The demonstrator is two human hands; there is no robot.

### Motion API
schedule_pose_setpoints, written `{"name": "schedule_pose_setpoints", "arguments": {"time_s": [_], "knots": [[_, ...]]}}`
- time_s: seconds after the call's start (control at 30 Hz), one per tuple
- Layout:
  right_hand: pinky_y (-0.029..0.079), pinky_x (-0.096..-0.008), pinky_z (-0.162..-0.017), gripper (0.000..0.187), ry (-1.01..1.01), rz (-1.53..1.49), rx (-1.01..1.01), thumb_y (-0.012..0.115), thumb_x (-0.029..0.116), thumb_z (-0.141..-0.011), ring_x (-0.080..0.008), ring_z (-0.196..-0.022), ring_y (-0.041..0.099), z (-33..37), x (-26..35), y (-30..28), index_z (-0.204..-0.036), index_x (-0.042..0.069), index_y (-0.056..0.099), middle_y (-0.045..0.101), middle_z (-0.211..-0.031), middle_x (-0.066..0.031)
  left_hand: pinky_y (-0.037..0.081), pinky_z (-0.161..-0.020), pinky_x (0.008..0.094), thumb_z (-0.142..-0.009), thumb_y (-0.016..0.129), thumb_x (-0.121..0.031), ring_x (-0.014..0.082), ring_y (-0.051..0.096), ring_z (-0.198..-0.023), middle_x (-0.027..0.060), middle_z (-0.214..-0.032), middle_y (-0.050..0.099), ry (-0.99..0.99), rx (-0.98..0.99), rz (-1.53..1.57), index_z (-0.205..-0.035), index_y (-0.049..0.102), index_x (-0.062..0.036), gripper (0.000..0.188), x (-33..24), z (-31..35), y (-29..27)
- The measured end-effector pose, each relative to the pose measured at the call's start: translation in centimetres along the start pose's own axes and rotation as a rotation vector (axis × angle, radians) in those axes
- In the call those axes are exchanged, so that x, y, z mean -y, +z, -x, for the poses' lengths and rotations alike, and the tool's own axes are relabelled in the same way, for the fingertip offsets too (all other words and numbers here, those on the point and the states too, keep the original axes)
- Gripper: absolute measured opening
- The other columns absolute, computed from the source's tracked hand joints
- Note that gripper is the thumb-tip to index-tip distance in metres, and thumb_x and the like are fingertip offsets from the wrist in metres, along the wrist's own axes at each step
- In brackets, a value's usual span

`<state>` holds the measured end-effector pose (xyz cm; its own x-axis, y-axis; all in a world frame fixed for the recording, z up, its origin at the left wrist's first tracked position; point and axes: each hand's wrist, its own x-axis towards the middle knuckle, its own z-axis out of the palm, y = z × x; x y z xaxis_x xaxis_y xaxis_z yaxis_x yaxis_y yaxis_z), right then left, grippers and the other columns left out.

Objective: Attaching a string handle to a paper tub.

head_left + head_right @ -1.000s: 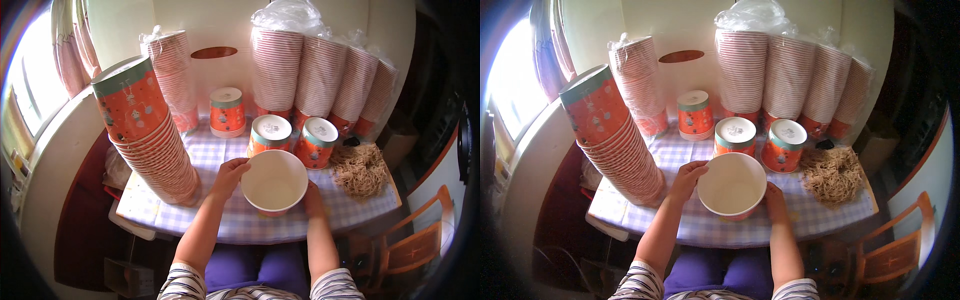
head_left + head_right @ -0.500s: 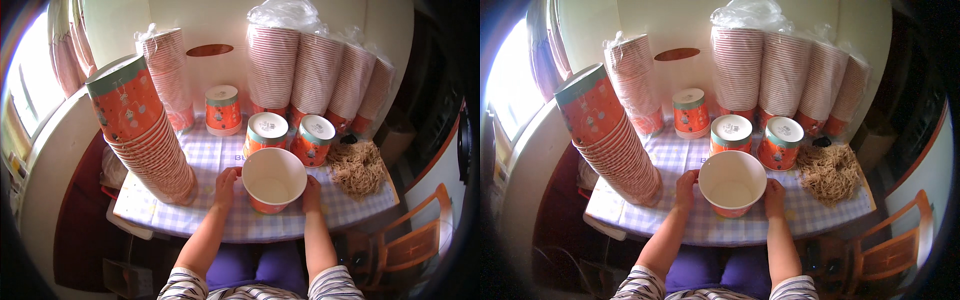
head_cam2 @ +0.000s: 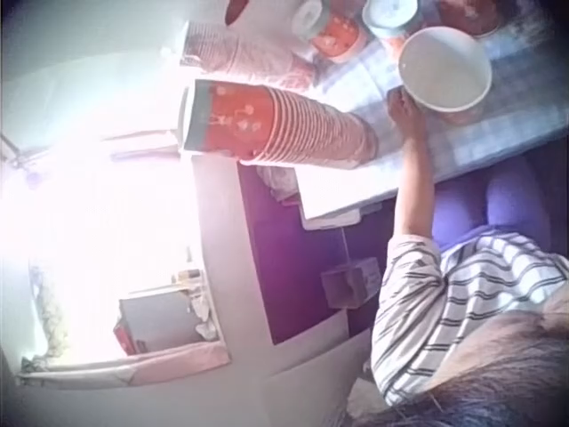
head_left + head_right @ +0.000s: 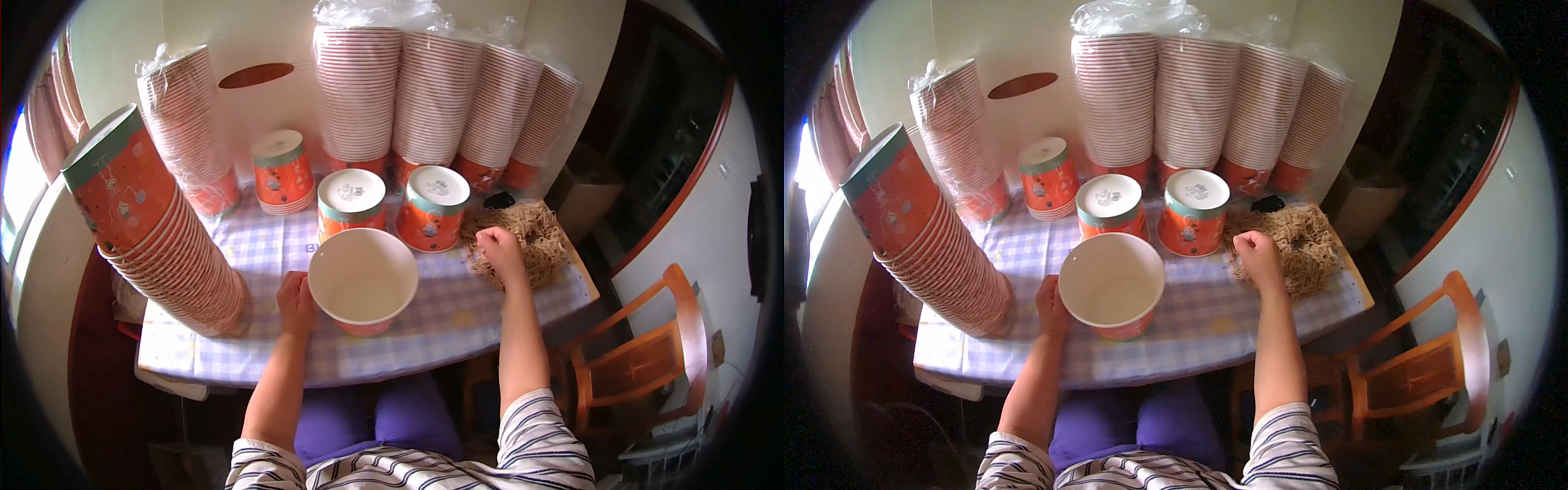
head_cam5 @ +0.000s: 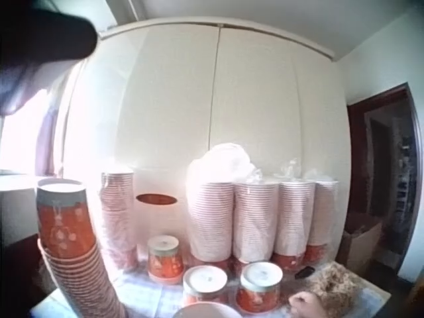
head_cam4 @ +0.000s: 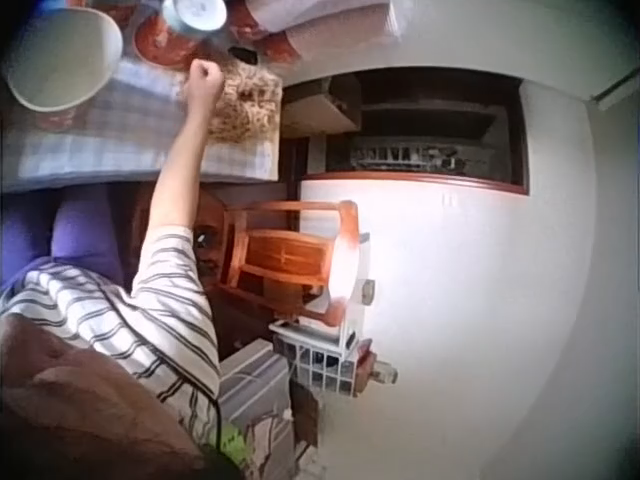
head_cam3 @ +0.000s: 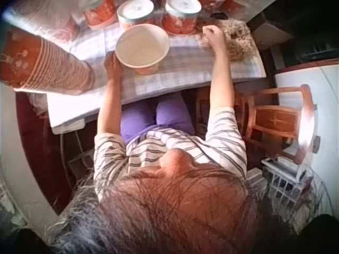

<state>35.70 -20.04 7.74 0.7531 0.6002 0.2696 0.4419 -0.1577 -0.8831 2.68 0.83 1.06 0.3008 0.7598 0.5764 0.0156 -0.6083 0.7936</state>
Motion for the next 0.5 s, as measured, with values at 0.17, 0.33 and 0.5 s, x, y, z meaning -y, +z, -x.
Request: {"name": "schedule_pose_setpoints", "arguments": {"time_s": [0.17,0.33,0.5], "knots": [[0.048,-0.0302,-0.063,0.019,0.066,0.268,0.189,0.064,0.019,-0.076,-0.0147,-0.067,0.061,-0.7,-1.3,-3.3,-0.078,0.000,0.065,0.065,-0.071,-0.0088,0.043,-0.064,0.0333,-0.085,0.051,-0.011,0.0252,0.054,-0.068,0.0140,-0.073,0.057,0.042,-0.011,0.004,-0.077,0.058,0.0037,0.018,0.1,0.1,0.1],[0.049,-0.0347,-0.067,0.013,-0.152,0.536,0.214,0.067,0.016,-0.073,-0.0238,-0.073,0.062,-0.5,0.1,-3.1,-0.081,0.005,0.066,0.063,-0.083,-0.0100,0.041,-0.062,0.0333,-0.081,0.049,-0.008,0.0262,0.052,-0.066,0.0141,-0.072,0.054,0.057,0.031,-0.070,-0.077,0.056,0.0034,0.014,0.0,0.3,0.1],[0.043,-0.0404,-0.084,0.011,-0.354,0.720,0.374,0.065,0.015,-0.072,-0.0297,-0.094,0.053,-0.3,-0.2,-1.1,-0.080,0.009,0.066,0.057,-0.088,-0.0094,0.041,-0.061,0.0332,-0.079,0.049,-0.010,0.0275,0.052,-0.066,0.0143,-0.072,0.053,0.095,0.055,-0.105,-0.077,0.056,0.0033,0.014,-0.1,0.0,0.2]]}}
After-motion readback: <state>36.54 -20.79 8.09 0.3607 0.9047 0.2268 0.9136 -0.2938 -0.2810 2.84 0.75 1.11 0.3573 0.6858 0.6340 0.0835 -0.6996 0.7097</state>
